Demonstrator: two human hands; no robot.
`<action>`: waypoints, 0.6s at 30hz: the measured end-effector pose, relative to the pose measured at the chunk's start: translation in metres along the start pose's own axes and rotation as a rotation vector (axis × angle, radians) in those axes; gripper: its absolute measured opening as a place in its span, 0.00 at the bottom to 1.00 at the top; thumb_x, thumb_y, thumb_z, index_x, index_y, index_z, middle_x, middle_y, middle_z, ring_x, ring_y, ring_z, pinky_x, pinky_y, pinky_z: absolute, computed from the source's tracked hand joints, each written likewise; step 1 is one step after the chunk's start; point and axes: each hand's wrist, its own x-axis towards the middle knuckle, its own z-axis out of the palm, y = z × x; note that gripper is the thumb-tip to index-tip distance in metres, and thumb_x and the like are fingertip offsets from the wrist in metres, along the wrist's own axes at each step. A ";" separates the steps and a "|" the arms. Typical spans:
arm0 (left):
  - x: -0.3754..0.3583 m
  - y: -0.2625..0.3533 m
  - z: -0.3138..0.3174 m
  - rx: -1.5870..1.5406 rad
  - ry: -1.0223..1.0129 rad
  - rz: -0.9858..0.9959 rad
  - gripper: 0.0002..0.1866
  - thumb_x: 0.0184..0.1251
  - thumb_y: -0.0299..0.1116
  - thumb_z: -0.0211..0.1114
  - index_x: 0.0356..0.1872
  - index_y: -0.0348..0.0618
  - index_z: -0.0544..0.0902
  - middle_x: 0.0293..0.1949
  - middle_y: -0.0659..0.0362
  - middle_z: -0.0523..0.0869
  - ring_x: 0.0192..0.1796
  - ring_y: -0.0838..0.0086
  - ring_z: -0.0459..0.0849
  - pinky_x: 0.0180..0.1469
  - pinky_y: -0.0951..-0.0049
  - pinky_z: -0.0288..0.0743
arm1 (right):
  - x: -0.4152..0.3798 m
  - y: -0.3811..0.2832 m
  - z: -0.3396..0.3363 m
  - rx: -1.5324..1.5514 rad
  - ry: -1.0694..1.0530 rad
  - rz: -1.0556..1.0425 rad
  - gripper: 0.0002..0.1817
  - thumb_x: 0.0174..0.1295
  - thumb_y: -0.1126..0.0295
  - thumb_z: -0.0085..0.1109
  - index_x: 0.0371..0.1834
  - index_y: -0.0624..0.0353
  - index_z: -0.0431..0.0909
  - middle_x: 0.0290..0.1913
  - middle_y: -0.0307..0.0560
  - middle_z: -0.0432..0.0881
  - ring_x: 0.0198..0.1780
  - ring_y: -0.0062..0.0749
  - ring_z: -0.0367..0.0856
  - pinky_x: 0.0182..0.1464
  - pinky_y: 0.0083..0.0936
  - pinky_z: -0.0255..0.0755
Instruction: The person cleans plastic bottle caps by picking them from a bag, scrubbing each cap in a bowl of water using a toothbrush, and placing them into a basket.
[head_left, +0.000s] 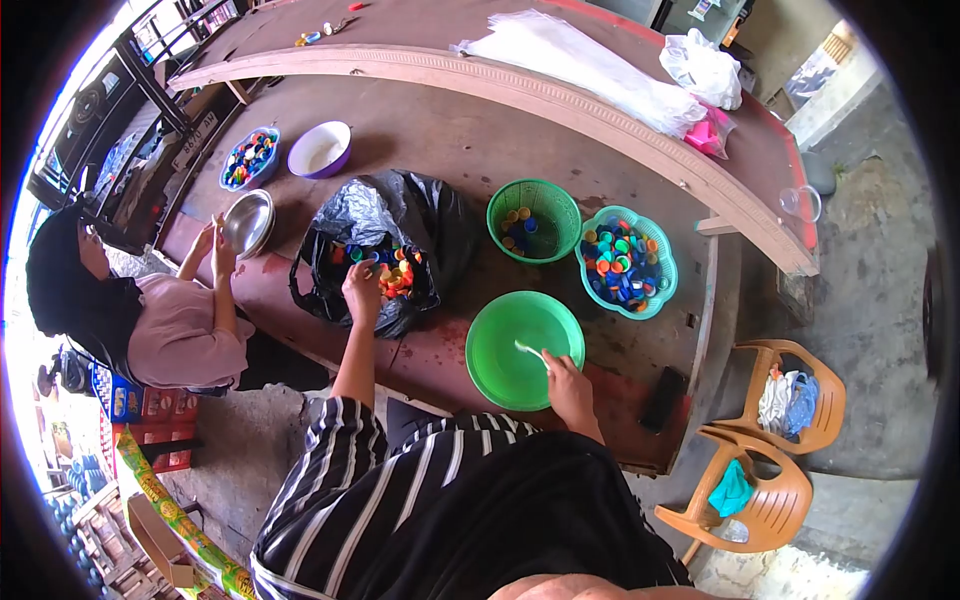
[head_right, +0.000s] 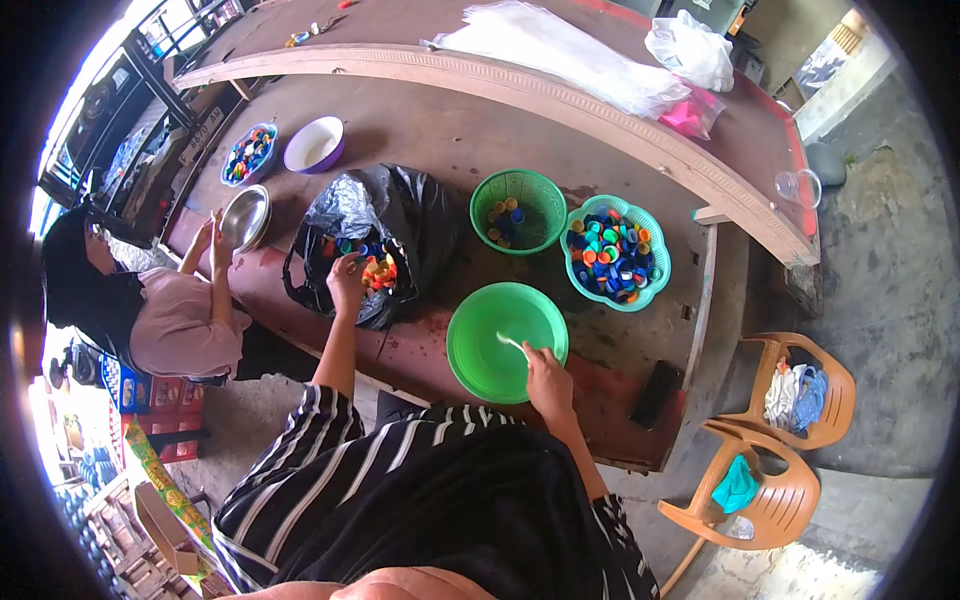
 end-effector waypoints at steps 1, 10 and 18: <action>-0.007 0.008 -0.008 -0.110 0.018 -0.053 0.12 0.56 0.27 0.70 0.43 0.40 0.85 0.41 0.53 0.86 0.42 0.61 0.86 0.46 0.69 0.79 | 0.005 0.000 0.008 -0.036 0.007 0.007 0.22 0.63 0.74 0.52 0.62 0.50 0.75 0.46 0.49 0.78 0.45 0.47 0.80 0.43 0.40 0.77; -0.103 0.071 0.002 -0.637 -0.383 -0.194 0.17 0.61 0.19 0.68 0.52 0.34 0.81 0.38 0.61 0.85 0.39 0.84 0.80 0.43 0.83 0.74 | 0.017 -0.002 0.043 -0.104 -0.193 -0.064 0.28 0.61 0.77 0.47 0.67 0.45 0.71 0.48 0.50 0.77 0.50 0.48 0.79 0.47 0.40 0.75; -0.155 0.121 0.027 -0.522 -0.672 -0.071 0.19 0.55 0.23 0.71 0.49 0.33 0.81 0.42 0.52 0.88 0.45 0.71 0.88 0.46 0.73 0.82 | -0.017 -0.037 0.001 0.298 0.154 -0.160 0.29 0.61 0.77 0.53 0.68 0.43 0.69 0.44 0.48 0.77 0.42 0.46 0.81 0.42 0.37 0.78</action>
